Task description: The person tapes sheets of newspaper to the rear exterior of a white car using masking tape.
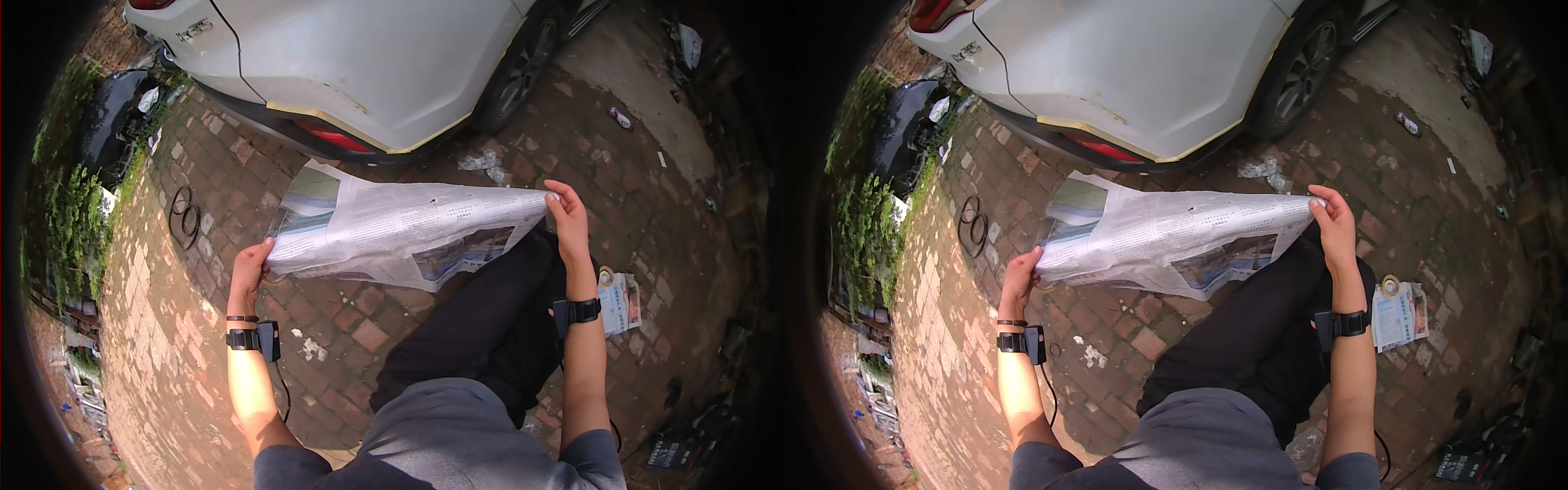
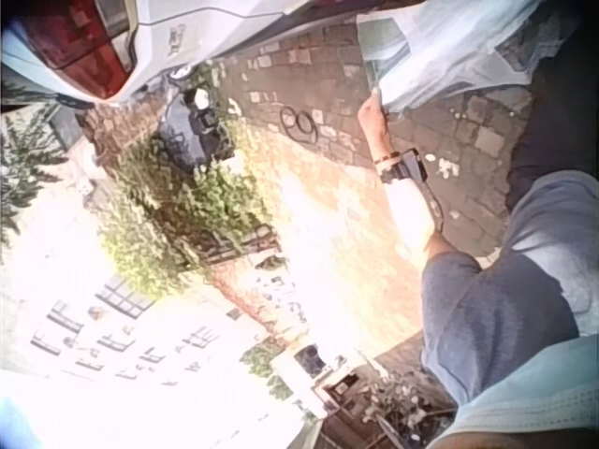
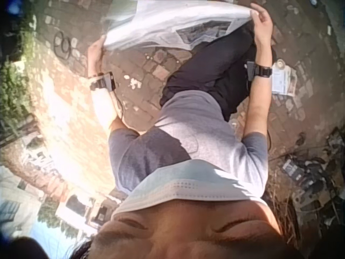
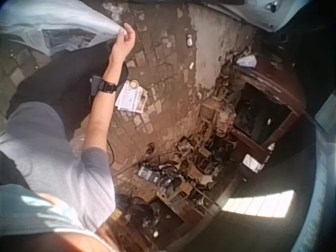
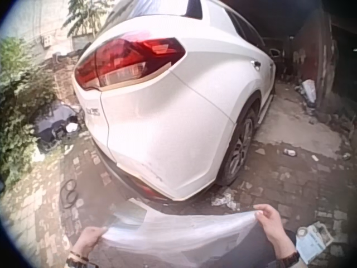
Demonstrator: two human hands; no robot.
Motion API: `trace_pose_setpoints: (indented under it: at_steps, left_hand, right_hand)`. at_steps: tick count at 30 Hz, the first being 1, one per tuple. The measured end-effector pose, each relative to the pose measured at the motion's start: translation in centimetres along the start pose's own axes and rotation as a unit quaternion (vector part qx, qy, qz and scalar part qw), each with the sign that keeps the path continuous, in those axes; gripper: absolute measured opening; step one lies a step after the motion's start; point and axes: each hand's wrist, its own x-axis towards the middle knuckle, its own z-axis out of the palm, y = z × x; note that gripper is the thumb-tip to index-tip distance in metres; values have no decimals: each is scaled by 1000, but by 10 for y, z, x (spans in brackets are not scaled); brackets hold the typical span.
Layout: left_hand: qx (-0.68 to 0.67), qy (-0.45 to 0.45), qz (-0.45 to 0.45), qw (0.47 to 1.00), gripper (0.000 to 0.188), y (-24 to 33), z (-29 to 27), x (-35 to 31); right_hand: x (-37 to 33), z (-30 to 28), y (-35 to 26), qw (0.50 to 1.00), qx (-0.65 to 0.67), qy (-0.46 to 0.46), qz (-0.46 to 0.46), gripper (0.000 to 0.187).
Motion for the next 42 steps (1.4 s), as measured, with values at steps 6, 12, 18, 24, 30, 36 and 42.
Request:
trace_pose_setpoints:
  at_steps: [6,12,18,24,30,36,42]
  left_hand:
    - [-90,-156,82,980,27,9,53,-32]
    - [-85,-188,100,973,24,33,123,-42]
    - [-71,-263,145,951,23,70,202,-60]
    - [42,-290,34,955,22,11,245,-46]
    - [115,-270,-51,955,22,-42,264,-51]
    - [68,-269,-80,958,20,-83,258,-47]
    - [-91,-297,-124,942,17,-98,242,-47]
  right_hand:
    - [-8,-42,-46,986,-51,102,-126,18]
    - [-30,-128,-103,941,-7,196,-274,22]
    - [-130,-217,-112,919,-53,267,-285,23]
    - [-234,-227,-7,935,-168,311,-31,19]
    - [-291,-234,58,930,-164,320,72,16]
    - [-305,-233,72,927,-160,317,122,15]
    - [-303,-240,81,932,-137,318,103,15]
